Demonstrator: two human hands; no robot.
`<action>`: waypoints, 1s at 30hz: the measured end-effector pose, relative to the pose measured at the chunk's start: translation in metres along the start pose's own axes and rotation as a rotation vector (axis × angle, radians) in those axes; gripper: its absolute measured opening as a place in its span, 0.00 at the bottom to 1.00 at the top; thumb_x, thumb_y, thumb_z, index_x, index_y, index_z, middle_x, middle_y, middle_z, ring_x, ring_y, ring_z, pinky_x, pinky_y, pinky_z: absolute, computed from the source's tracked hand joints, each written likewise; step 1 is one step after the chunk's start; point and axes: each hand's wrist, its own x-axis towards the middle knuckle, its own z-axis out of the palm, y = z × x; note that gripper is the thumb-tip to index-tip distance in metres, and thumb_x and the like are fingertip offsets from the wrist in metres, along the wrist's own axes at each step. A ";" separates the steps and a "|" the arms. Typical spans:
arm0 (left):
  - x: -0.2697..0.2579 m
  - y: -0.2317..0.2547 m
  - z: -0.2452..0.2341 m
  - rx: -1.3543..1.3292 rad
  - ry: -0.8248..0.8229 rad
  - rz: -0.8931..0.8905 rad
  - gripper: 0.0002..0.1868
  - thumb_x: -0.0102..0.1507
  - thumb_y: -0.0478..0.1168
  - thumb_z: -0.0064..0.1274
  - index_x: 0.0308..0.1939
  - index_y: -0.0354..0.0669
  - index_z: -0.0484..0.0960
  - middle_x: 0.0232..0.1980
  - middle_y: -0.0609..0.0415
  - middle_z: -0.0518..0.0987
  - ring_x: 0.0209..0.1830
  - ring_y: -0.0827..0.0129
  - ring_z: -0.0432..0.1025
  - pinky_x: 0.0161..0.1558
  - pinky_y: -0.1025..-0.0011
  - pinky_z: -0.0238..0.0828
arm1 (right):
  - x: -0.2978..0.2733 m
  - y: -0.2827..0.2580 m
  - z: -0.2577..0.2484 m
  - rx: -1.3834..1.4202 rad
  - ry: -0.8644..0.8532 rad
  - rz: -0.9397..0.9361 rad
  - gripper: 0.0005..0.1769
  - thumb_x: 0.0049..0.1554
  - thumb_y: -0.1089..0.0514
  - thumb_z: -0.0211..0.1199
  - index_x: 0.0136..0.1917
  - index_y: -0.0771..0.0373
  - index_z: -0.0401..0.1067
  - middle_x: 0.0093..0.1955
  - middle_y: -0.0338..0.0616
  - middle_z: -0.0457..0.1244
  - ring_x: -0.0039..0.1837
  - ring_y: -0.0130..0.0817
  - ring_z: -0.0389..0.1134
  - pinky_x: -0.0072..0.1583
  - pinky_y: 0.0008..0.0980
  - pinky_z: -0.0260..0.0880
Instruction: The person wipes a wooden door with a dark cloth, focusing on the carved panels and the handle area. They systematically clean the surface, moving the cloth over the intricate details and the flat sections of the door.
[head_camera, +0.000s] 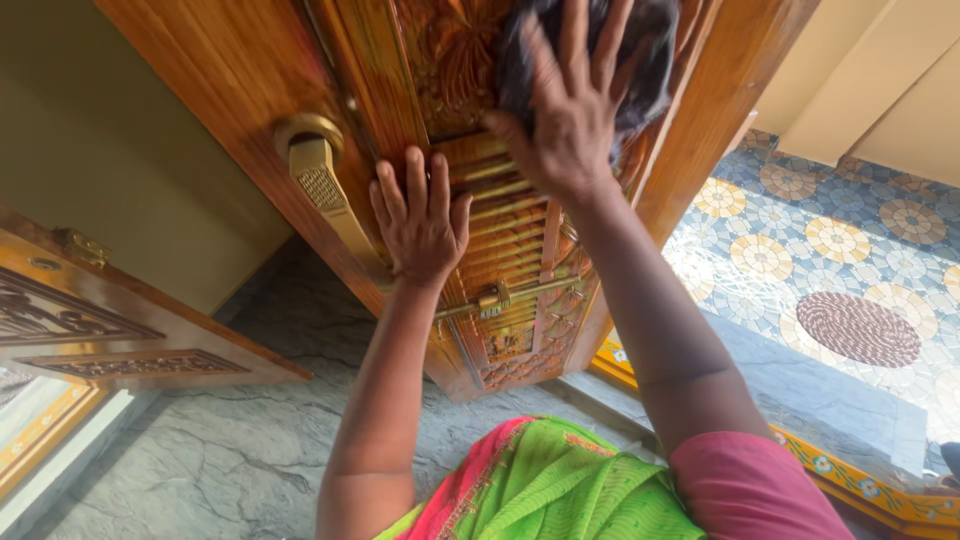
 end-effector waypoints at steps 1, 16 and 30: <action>-0.003 -0.001 0.009 0.034 -0.009 -0.011 0.31 0.79 0.59 0.30 0.82 0.51 0.57 0.86 0.52 0.47 0.85 0.45 0.36 0.81 0.46 0.39 | -0.004 0.002 0.015 -0.091 -0.059 -0.061 0.42 0.67 0.28 0.61 0.80 0.56 0.61 0.83 0.56 0.48 0.81 0.75 0.32 0.78 0.74 0.34; -0.014 -0.003 0.018 0.027 0.083 -0.026 0.32 0.77 0.62 0.27 0.80 0.55 0.61 0.83 0.54 0.55 0.84 0.42 0.42 0.80 0.45 0.39 | -0.275 -0.056 0.099 -0.069 -0.684 0.122 0.32 0.59 0.26 0.48 0.71 0.36 0.65 0.72 0.52 0.57 0.63 0.63 0.59 0.64 0.69 0.50; -0.020 -0.001 0.023 0.057 0.047 -0.041 0.31 0.79 0.60 0.33 0.83 0.54 0.56 0.85 0.54 0.50 0.85 0.41 0.39 0.81 0.44 0.37 | -0.166 0.029 0.097 -0.213 -0.049 -0.051 0.40 0.65 0.19 0.27 0.85 0.26 0.32 0.89 0.42 0.35 0.87 0.64 0.23 0.78 0.71 0.10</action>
